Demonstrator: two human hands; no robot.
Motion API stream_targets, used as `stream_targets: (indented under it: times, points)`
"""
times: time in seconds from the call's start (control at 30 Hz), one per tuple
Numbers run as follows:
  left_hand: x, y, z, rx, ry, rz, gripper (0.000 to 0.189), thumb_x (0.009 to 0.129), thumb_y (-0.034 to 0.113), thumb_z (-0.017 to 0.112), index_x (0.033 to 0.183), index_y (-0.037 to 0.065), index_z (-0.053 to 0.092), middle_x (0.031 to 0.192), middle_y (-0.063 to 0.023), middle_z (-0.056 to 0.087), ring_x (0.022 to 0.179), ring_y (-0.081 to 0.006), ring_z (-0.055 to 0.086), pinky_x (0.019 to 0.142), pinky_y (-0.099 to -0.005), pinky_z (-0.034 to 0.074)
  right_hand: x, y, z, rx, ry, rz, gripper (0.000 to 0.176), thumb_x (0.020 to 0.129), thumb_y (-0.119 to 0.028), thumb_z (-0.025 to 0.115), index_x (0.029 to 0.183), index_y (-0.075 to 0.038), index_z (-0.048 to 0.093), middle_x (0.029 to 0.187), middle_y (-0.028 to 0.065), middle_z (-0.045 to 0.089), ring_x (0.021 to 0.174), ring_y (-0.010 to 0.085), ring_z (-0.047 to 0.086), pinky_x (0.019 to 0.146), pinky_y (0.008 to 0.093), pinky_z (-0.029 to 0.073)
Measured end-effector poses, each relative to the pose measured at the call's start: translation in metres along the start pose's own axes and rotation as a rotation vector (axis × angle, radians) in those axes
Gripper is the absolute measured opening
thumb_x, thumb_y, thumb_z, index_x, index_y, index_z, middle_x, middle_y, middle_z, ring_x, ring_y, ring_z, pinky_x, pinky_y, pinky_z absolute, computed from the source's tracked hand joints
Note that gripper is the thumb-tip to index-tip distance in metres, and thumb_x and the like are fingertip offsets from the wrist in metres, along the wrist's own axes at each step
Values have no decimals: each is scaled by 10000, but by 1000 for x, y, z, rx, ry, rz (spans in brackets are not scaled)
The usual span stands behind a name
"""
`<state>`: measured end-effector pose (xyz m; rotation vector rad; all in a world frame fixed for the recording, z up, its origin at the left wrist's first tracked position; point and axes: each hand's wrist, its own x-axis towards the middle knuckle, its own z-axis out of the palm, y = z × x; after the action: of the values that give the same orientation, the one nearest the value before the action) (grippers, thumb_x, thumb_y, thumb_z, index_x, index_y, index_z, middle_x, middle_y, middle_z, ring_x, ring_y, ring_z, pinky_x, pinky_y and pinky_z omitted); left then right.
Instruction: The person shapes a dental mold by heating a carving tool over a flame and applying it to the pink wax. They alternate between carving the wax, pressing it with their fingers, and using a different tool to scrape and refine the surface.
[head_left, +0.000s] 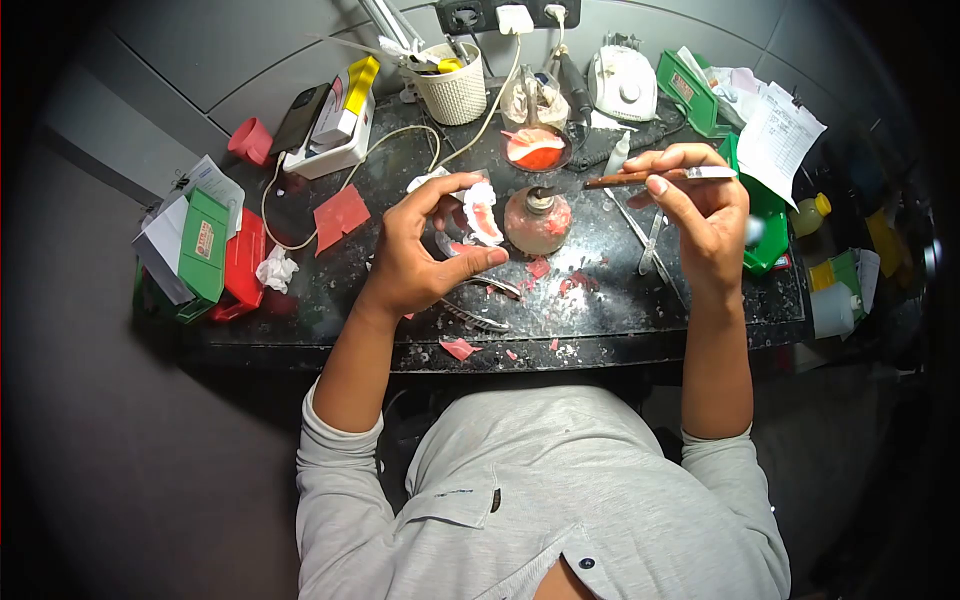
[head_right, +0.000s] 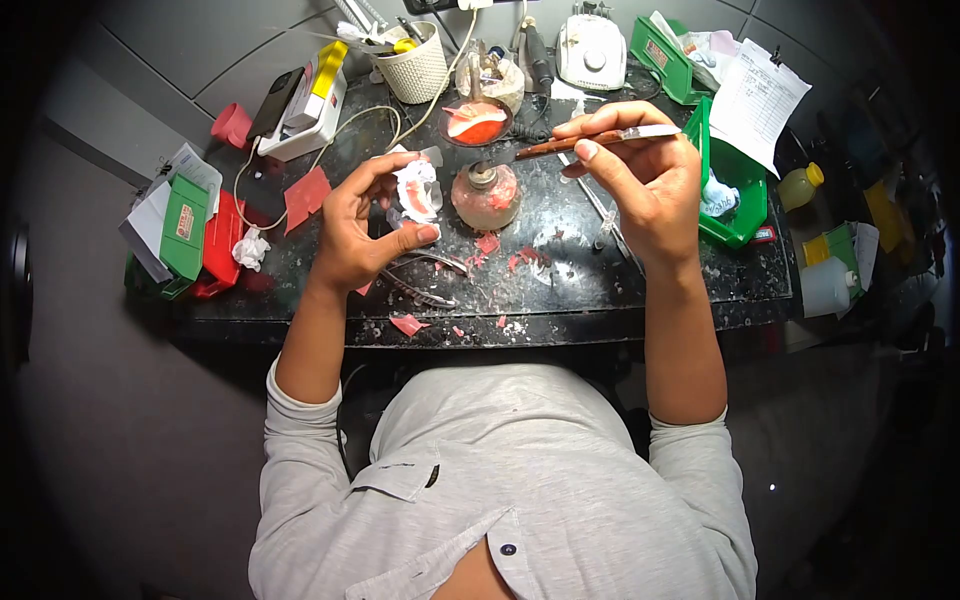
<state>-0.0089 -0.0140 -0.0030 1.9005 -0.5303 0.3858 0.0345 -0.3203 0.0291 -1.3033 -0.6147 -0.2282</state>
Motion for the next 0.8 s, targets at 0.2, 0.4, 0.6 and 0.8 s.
stream_targets:
  times: [0.2,0.4,0.6,0.8]
  points:
    - [-1,-1,0,-41,-44,-25,700,696,250,961,1265,-21,657,935,-13,659,804,-89,523,711,-252,435,-4,-1,7,199,-190,-20,195,931,71,643,1113,33,584,1120,239,707,1083,289,711,833,351,619]
    - [-2,-1,0,-70,-74,-57,658,744,278,936,1261,-24,663,886,-14,655,779,-86,525,706,-248,444,-8,0,16,210,-248,-12,187,947,69,647,1118,37,579,1141,232,705,1076,266,711,854,349,616]
    - [-3,1,-1,-41,-101,-67,641,758,288,928,1251,-29,668,931,-28,680,803,-78,541,721,-247,461,-10,0,19,217,-263,17,187,950,79,646,1121,45,576,1148,232,702,1075,256,709,886,353,612]
    - [-1,9,-2,-1,-139,-88,628,763,276,924,1252,-26,669,935,-24,681,795,-76,532,711,-242,451,-12,2,25,192,-257,10,178,946,92,639,1110,57,578,1140,230,701,1073,251,709,900,356,611]
